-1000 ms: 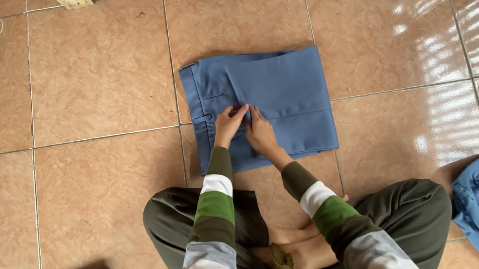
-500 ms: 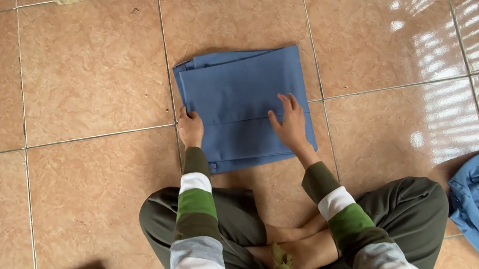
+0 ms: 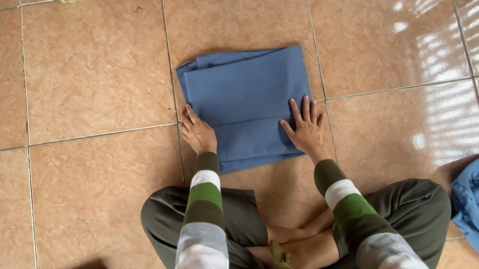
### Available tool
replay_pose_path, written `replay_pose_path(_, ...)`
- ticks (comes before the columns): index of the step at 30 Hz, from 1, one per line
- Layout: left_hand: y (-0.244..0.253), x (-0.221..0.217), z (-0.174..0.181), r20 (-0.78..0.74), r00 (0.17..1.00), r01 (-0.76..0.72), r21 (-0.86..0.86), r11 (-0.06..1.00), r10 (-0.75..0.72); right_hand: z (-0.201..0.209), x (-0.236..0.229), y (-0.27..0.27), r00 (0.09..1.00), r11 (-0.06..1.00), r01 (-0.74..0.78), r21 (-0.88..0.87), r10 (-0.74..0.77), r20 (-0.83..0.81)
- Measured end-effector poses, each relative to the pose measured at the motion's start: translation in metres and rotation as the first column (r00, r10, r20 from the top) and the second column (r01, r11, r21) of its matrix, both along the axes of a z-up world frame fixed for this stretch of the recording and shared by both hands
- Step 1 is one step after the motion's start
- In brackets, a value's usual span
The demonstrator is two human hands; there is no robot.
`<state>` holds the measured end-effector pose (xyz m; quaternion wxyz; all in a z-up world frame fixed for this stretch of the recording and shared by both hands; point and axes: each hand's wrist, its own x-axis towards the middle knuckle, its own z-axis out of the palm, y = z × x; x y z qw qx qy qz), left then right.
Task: The person is sitting on the floor and folding blue trousers into neat rectangles.
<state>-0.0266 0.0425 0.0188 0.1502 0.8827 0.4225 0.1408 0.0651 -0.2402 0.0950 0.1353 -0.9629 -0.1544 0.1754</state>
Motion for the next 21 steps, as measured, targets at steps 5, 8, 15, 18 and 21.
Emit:
replay_pose_path(5,-0.029,0.000,0.016,0.051,0.983,0.146,0.367,0.919,-0.177,0.003,0.001,0.012,0.994,0.999,-0.037,0.018,0.035,0.101)
replay_pose_path(8,-0.048,-0.001,-0.001,-0.015,0.970,0.229,0.393,0.890,-0.243,0.005,-0.011,0.032,0.974,0.986,-0.168,-0.007,0.167,0.150)
replay_pose_path(15,-0.031,0.003,-0.009,-0.190,0.899,0.426,0.182,0.886,-0.394,-0.003,-0.006,0.032,0.921,0.942,-0.293,-0.162,0.323,0.217)
replay_pose_path(18,0.005,0.027,-0.016,-0.245,0.780,0.571,-0.098,0.815,-0.576,-0.007,0.008,0.037,0.938,0.911,-0.268,-0.314,0.321,0.130)
replay_pose_path(21,0.008,0.041,-0.002,-0.273,0.873,0.455,0.160,0.876,-0.403,0.005,0.018,0.045,0.976,0.893,-0.177,-0.414,0.214,0.045)
